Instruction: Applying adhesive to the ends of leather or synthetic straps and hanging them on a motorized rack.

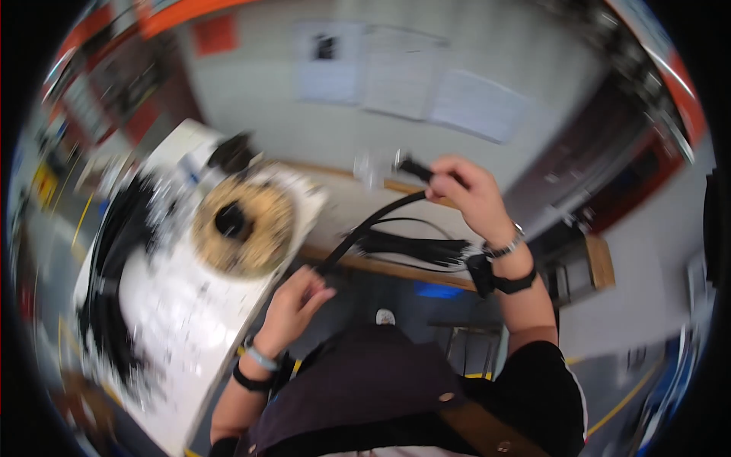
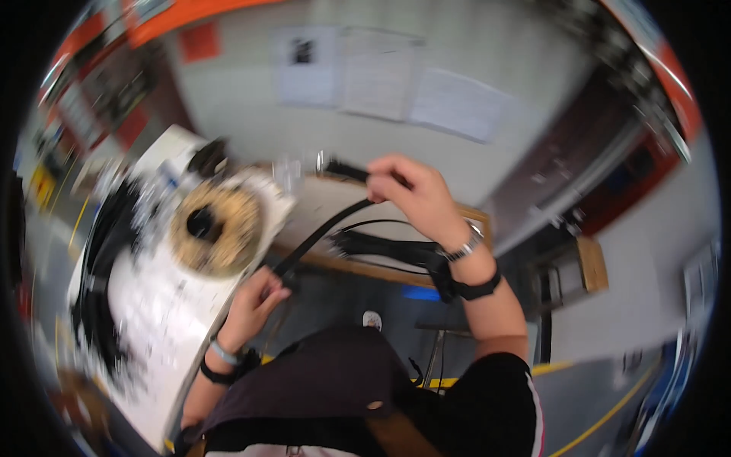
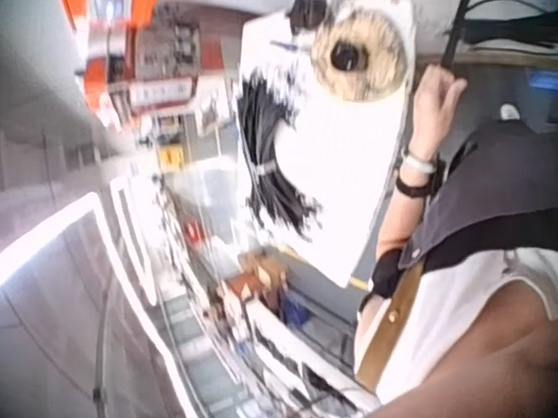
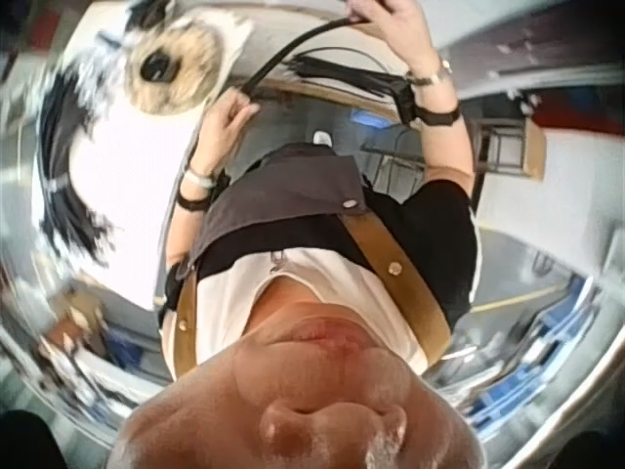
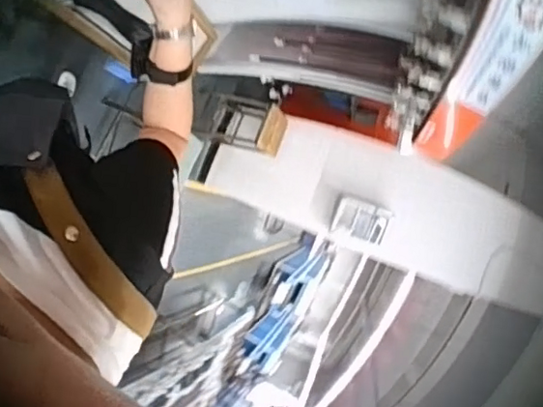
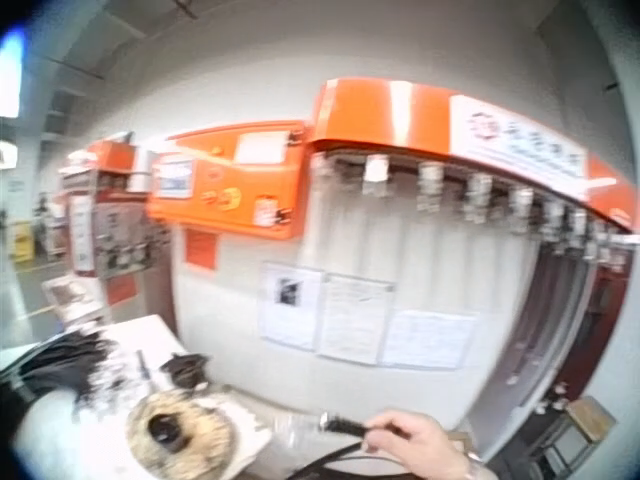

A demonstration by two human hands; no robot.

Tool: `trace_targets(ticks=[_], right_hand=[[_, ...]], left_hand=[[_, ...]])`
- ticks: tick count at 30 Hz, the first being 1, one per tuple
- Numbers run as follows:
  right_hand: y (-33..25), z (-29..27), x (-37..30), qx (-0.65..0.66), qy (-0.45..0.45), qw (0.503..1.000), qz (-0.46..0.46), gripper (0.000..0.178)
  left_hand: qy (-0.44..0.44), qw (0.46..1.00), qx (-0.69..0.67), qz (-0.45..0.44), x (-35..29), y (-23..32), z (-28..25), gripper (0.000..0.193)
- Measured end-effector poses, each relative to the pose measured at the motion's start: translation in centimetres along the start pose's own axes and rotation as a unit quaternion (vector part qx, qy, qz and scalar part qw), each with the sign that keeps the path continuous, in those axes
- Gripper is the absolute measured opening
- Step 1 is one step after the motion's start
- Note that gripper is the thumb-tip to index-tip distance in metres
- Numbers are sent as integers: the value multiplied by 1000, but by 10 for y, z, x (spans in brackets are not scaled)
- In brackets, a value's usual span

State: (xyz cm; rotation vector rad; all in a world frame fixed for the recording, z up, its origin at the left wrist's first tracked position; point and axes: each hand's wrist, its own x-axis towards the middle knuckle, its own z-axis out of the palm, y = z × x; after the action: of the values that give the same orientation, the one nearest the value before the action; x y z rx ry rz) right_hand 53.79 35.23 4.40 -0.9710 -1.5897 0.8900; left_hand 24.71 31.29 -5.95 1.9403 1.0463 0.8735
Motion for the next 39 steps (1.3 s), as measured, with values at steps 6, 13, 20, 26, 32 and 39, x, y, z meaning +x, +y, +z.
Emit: trace_targets(ticks=[6,13,20,26,32,39], right_hand=[[-45,-118,-7,95,270,950,-126,19],[-4,-167,-32,168,336,923,-88,16],[30,-226,-47,134,339,929,-58,15],[49,-278,-48,97,316,939,-89,17],[53,-305,-43,81,311,942,-94,20],[57,-323,-53,-115,334,934,-63,17]], left_hand=[[-165,982,-79,41,53,-24,91,19],[-336,925,0,178,137,9,170,12],[-65,962,-162,209,264,183,241,19],[-124,909,-388,88,306,235,312,25],[-171,878,-443,64,341,244,329,23],[-145,905,-385,103,358,253,324,20]])
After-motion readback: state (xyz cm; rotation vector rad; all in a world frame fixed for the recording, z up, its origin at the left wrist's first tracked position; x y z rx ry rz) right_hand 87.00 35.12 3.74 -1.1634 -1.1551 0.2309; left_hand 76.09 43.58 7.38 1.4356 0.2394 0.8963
